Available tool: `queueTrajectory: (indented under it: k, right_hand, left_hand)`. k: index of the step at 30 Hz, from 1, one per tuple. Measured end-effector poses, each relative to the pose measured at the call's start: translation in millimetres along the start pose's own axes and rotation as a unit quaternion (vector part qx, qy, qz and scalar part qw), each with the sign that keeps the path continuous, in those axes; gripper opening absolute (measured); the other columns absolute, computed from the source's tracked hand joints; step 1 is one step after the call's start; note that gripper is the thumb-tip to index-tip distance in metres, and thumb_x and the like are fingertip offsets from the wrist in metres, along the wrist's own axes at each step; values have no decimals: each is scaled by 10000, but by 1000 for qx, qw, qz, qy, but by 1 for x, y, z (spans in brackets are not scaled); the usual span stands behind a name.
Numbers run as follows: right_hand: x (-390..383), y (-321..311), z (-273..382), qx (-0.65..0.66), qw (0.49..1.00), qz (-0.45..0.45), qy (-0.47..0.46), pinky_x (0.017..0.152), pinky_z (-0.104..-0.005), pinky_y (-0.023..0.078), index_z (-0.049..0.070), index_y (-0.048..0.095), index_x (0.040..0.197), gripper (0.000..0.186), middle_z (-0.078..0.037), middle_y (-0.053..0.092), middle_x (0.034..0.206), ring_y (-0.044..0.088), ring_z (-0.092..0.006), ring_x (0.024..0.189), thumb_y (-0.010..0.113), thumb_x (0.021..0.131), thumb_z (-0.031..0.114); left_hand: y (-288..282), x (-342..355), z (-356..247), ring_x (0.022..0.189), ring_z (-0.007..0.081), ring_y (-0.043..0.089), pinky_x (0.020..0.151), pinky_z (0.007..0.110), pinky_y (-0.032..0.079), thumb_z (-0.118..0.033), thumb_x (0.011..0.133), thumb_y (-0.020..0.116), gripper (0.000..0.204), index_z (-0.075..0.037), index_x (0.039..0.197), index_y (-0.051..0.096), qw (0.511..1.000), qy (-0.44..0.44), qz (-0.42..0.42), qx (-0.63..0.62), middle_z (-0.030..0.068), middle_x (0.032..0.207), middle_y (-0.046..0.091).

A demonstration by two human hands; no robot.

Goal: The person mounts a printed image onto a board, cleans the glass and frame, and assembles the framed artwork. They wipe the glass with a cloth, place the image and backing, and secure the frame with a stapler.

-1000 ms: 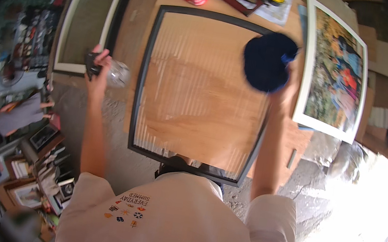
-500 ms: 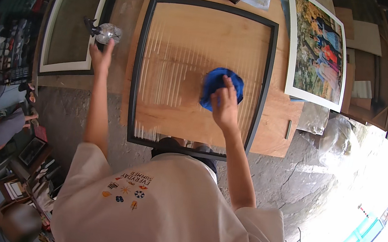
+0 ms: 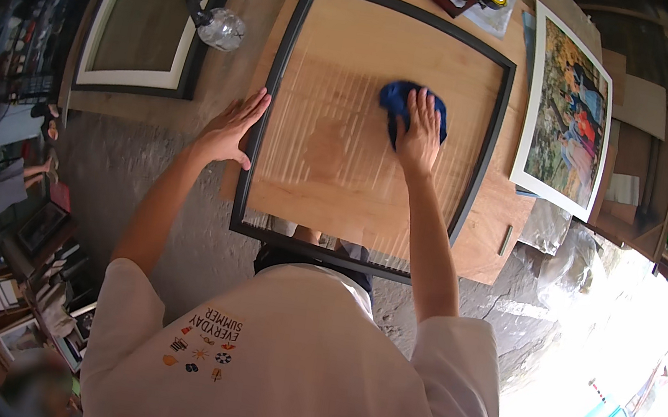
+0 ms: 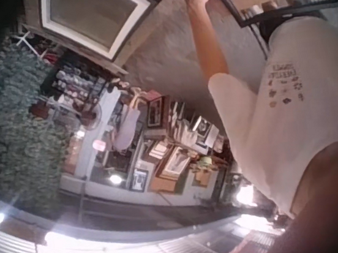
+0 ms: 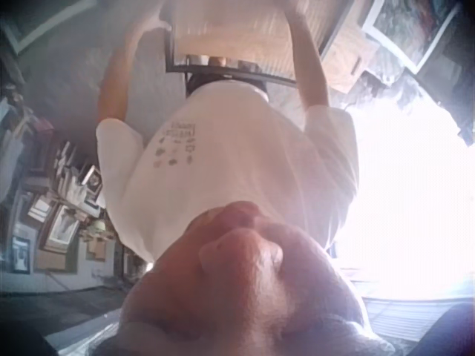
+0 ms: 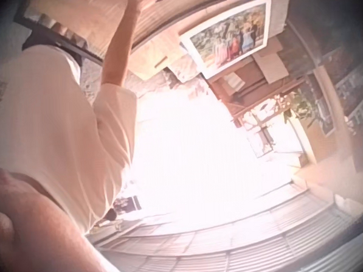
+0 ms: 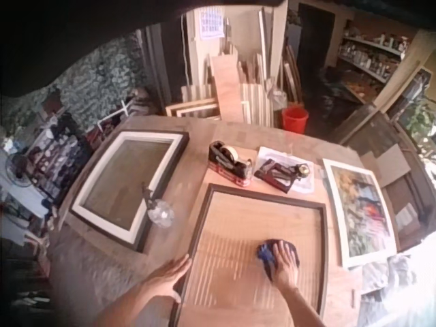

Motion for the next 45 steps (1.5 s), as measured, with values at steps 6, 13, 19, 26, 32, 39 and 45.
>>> queueTrajectory:
  k: [6, 13, 19, 26, 32, 39, 45]
  right_hand:
    - [-137, 41, 165, -52, 935, 166, -309, 1202, -447, 226, 190, 453, 1458, 565, -32, 331, 1586, 295, -225, 1469, 563, 936, 376]
    - [-61, 31, -8, -73, 977, 126, -154, 1187, -504, 209, 112, 424, 1470, 568, -106, 324, 1584, 288, -270, 1470, 578, 937, 234]
    - [34, 51, -7, -4, 993, -117, 14, 1157, -472, 297, 103, 440, 1458, 582, -137, 450, 1498, 382, -346, 1408, 596, 938, 313]
    - [-138, 41, 175, 206, 767, 403, -455, 1175, -421, 292, 161, 523, 1398, 556, -41, 440, 1517, 343, -232, 1446, 629, 861, 254]
    - [116, 51, 38, 54, 988, 12, -141, 1157, -444, 315, 103, 573, 1346, 457, -118, 424, 1519, 370, -345, 1413, 634, 892, 116]
    - [229, 131, 114, 79, 990, -79, -82, 1179, -440, 262, 121, 605, 1304, 376, -107, 360, 1558, 288, -325, 1454, 583, 948, 242]
    - [187, 123, 144, 80, 988, -28, -128, 1168, -481, 272, 110, 595, 1316, 404, -118, 364, 1553, 297, -354, 1444, 606, 928, 223]
  left_hand:
    - [5, -7, -1, 1515, 229, 112, 1238, 475, 175, -407, 373, 949, 1570, -115, 1573, -19, 998, -19, -20, 56, 71, 1654, 23]
    - [8, -10, 3, 1515, 240, 117, 1230, 485, 183, -414, 366, 953, 1585, -69, 1566, -22, 999, -12, -18, 44, 112, 1650, 29]
    - [4, 2, 4, 1510, 238, 145, 1228, 486, 189, -411, 363, 957, 1586, -87, 1569, -20, 998, 14, 0, 64, 94, 1651, 41]
    - [6, -5, -2, 1511, 235, 148, 1229, 500, 181, -368, 391, 962, 1571, -124, 1573, -44, 996, -53, 0, 73, 65, 1656, 33]
    - [9, -5, -4, 1510, 237, 152, 1230, 488, 185, -363, 384, 966, 1568, -117, 1574, -26, 993, -79, 33, 86, 71, 1654, 54]
    - [4, -2, -2, 1510, 233, 151, 1235, 472, 177, -384, 374, 963, 1569, -116, 1575, -12, 993, -62, 23, 92, 66, 1653, 63]
    - [10, 0, 3, 1499, 228, 199, 1224, 493, 176, -443, 358, 950, 1570, -111, 1577, 17, 990, -51, -4, 129, 67, 1646, 123]
Point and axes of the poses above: each hand's wrist, its own x-axis towards the middle knuckle, its own y-axis out of the palm, z = x × y, the point moved 5 cm from there along x, towards the middle knuckle
